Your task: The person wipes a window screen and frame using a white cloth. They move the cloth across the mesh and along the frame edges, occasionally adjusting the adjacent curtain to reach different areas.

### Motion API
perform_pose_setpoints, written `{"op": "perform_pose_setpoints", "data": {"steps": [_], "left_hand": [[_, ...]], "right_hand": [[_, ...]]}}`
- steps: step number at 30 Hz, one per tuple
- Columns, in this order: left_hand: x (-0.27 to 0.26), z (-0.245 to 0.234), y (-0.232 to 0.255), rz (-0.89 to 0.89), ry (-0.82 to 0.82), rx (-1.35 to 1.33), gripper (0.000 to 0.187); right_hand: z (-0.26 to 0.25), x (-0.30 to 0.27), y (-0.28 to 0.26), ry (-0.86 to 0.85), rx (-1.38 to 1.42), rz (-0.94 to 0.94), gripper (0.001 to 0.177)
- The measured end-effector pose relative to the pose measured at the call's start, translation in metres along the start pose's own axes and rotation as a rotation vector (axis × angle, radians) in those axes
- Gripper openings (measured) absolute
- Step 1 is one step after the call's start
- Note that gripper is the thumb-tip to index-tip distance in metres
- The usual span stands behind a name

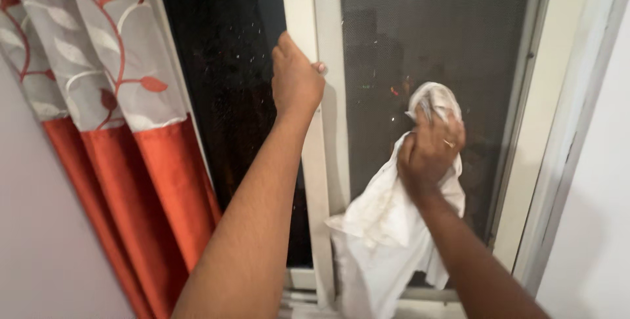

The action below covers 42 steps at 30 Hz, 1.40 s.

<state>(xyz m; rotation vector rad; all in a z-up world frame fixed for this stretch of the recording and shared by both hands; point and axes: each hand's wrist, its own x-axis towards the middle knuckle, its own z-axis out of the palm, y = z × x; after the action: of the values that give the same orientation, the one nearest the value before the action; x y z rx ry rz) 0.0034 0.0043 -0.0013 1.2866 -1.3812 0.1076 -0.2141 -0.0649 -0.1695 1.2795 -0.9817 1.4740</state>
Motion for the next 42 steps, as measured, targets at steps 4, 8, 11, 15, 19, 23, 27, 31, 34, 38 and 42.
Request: {"op": "perform_pose_setpoints", "data": {"steps": [4, 8, 11, 15, 19, 23, 27, 31, 34, 38, 42], "left_hand": [[-0.021, 0.002, -0.015, 0.060, -0.090, 0.003, 0.088], [-0.057, -0.015, -0.064, 0.501, 0.046, 0.366, 0.091], [-0.070, -0.052, -0.115, 0.749, 0.213, 0.671, 0.090], [-0.055, -0.105, -0.166, 0.528, 0.182, 1.018, 0.105], [-0.031, -0.152, -0.206, 0.221, -0.007, 1.005, 0.126], [-0.028, -0.167, -0.248, 0.204, -0.002, 1.064, 0.138], [-0.017, -0.176, -0.272, 0.143, -0.103, 1.128, 0.143], [-0.008, -0.180, -0.278, 0.112, -0.173, 1.175, 0.155], [-0.010, -0.178, -0.279, 0.146, -0.165, 1.355, 0.154], [-0.006, -0.172, -0.279, 0.233, -0.229, 1.693, 0.143], [-0.002, -0.167, -0.289, 0.300, -0.167, 1.809, 0.131]], "right_hand": [[-0.013, -0.008, 0.002, -0.143, 0.078, -0.278, 0.044], [-0.011, -0.008, -0.001, -0.131, 0.096, -0.319, 0.044], [-0.008, -0.007, 0.001, -0.148, 0.057, -0.298, 0.045], [-0.006, -0.010, 0.005, -0.133, 0.033, -0.316, 0.044], [-0.008, -0.008, -0.001, -0.104, 0.032, -0.323, 0.041], [-0.014, -0.006, -0.004, -0.086, 0.043, -0.330, 0.038], [-0.016, -0.007, -0.007, -0.083, 0.030, -0.335, 0.038], [-0.012, -0.004, -0.005, -0.091, 0.004, -0.336, 0.040], [-0.012, -0.009, -0.006, -0.099, 0.004, -0.332, 0.041], [-0.013, -0.013, -0.003, -0.109, 0.013, -0.323, 0.036], [-0.011, -0.015, -0.007, -0.119, 0.023, -0.303, 0.038]]}}
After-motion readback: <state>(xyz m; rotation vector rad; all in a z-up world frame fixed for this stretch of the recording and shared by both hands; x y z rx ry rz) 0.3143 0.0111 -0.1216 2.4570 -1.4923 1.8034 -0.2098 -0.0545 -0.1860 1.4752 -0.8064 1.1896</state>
